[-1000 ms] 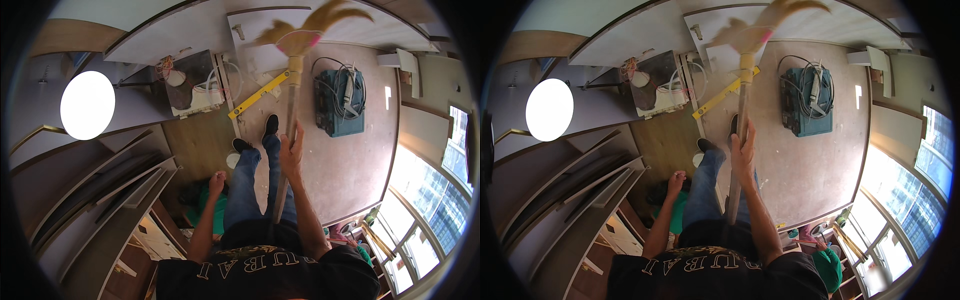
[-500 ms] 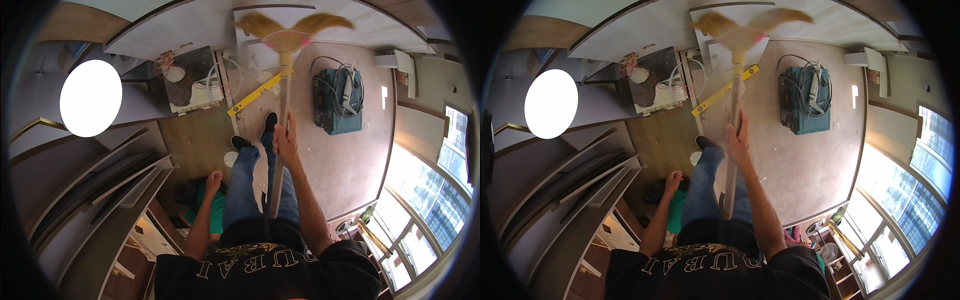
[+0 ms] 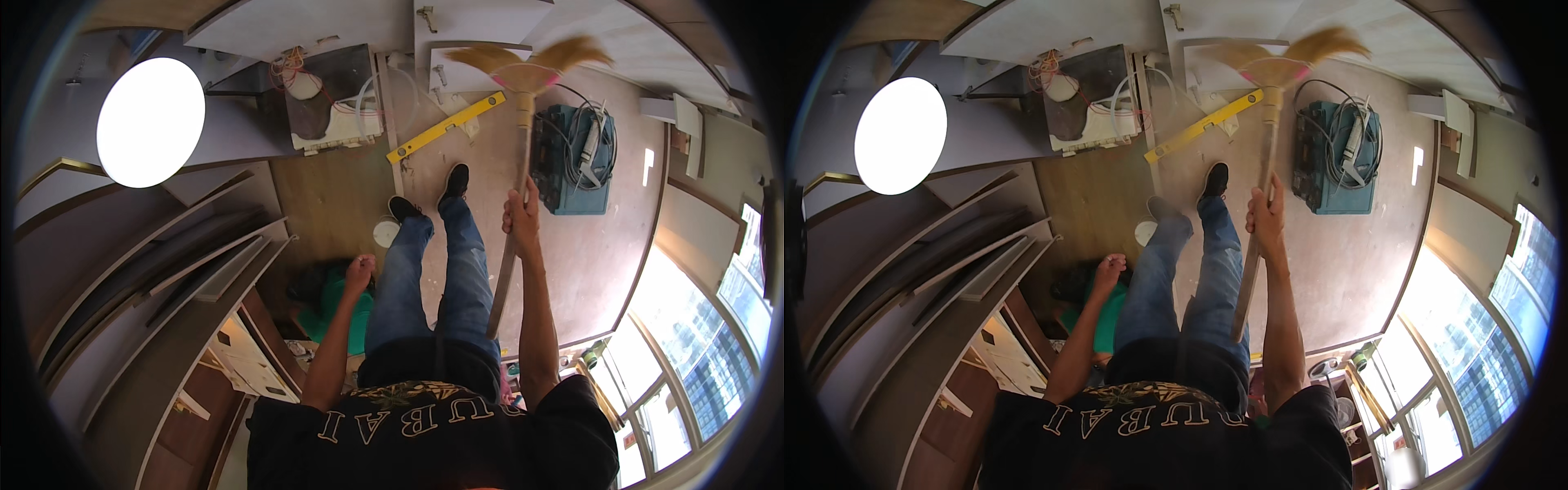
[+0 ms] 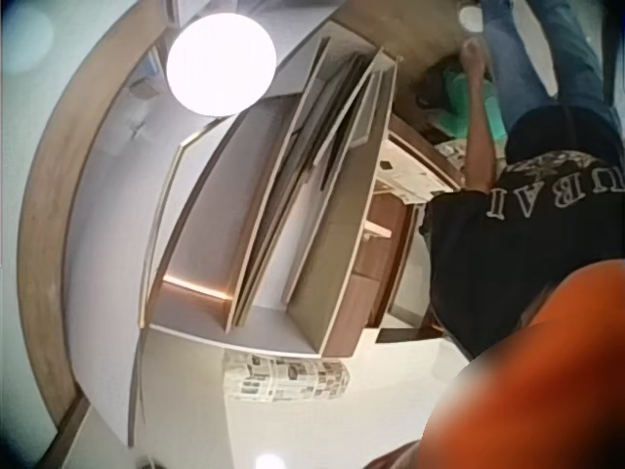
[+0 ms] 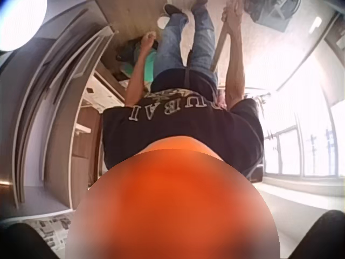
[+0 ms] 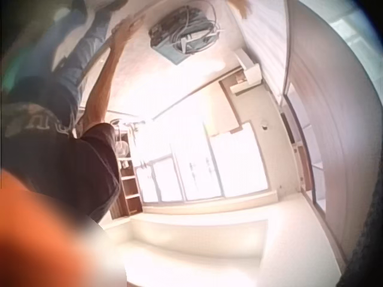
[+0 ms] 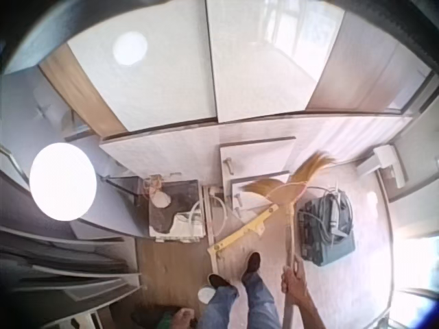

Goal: The person moves wooden panels and places them on a workbench, then sweeps the floor with a broom. They handle a caulk gun and a toolbox, and later pick up screws from the workbench surface. The person works alongside others in a room under renovation.

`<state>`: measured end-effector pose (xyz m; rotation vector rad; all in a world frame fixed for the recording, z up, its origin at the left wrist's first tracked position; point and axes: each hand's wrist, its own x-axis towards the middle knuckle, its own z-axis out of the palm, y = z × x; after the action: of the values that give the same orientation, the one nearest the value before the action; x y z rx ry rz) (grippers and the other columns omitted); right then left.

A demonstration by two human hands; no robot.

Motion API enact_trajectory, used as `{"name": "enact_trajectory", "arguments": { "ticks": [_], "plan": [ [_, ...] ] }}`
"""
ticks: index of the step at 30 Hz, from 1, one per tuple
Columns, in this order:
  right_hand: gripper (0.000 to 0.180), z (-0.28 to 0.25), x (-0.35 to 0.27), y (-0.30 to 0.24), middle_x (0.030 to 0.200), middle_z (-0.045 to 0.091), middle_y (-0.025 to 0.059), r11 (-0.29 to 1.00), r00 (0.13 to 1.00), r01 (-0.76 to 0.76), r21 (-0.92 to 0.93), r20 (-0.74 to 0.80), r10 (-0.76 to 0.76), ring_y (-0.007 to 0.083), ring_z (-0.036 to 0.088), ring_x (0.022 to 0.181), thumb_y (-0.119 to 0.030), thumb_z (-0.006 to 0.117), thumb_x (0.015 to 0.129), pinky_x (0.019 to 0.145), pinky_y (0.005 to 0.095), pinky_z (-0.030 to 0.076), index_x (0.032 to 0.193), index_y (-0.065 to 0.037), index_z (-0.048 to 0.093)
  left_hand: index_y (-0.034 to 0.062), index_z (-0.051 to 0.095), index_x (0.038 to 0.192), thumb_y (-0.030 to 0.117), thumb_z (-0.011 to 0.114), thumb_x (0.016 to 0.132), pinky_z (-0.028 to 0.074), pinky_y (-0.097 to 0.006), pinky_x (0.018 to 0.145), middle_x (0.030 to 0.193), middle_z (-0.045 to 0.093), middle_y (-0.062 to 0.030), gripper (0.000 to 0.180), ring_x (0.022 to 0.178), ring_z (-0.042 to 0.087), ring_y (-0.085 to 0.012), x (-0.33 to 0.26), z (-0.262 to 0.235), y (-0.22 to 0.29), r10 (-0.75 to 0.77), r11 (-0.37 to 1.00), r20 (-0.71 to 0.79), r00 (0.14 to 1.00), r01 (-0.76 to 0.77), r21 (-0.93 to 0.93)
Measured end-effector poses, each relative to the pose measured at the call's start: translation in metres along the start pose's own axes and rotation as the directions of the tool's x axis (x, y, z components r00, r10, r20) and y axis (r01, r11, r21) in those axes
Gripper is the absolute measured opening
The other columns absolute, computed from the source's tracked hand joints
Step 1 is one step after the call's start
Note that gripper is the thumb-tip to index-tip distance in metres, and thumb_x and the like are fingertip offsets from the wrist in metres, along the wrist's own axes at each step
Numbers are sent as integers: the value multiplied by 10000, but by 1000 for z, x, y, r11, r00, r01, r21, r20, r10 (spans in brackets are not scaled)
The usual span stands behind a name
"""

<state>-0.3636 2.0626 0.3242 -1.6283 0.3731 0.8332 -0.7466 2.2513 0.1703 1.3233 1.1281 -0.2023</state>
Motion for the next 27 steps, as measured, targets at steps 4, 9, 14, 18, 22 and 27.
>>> {"name": "enact_trajectory", "arguments": {
  "ticks": [4,9,14,18,22,27],
  "plan": [
    [368,-53,-16,5,699,438,2,968,993,-115,225,-11,121,48,404,490,-213,520,952,388,184,332,1288,-157,383,-17,586,1052,141,495,938,490,-275,778,946,631,-71,215,826,598,-130,-4,13,16,-28,980,4,1000,27,197],
    [446,-101,-35,36,708,456,7,930,926,-364,49,126,356,54,414,486,-193,549,935,392,190,353,1338,-150,362,-4,590,1046,152,509,933,479,-263,767,912,645,-67,209,824,610,-122,0,51,49,31,990,97,995,-44,134],
    [660,-63,-73,26,755,525,36,866,827,-465,-184,258,499,96,487,515,-147,603,886,445,235,437,1442,-126,248,-15,583,1059,144,496,943,476,-266,819,942,631,-65,215,874,608,-127,-2,70,64,14,1000,142,990,-15,11],
    [610,-60,-115,44,720,519,32,767,793,-304,-565,296,532,101,500,521,-174,556,909,465,251,442,1431,-83,254,-17,586,1055,153,500,937,475,-265,811,947,632,-65,223,866,611,-133,-19,57,19,-16,998,25,1000,14,60],
    [618,-21,-97,58,770,528,43,698,654,-217,-682,430,623,111,509,526,-185,567,899,473,251,453,1424,-74,260,-11,594,1062,256,534,917,479,-306,775,916,658,-100,310,840,621,-185,-36,35,-33,-116,988,-87,989,123,89],
    [620,42,-32,122,778,512,50,688,487,-58,-723,581,652,132,528,520,-174,558,888,445,286,462,1412,-55,249,-22,591,1028,198,492,916,460,-292,787,925,626,-76,266,864,598,-153,-64,22,-18,-249,967,-103,963,254,37]
  ]
}}
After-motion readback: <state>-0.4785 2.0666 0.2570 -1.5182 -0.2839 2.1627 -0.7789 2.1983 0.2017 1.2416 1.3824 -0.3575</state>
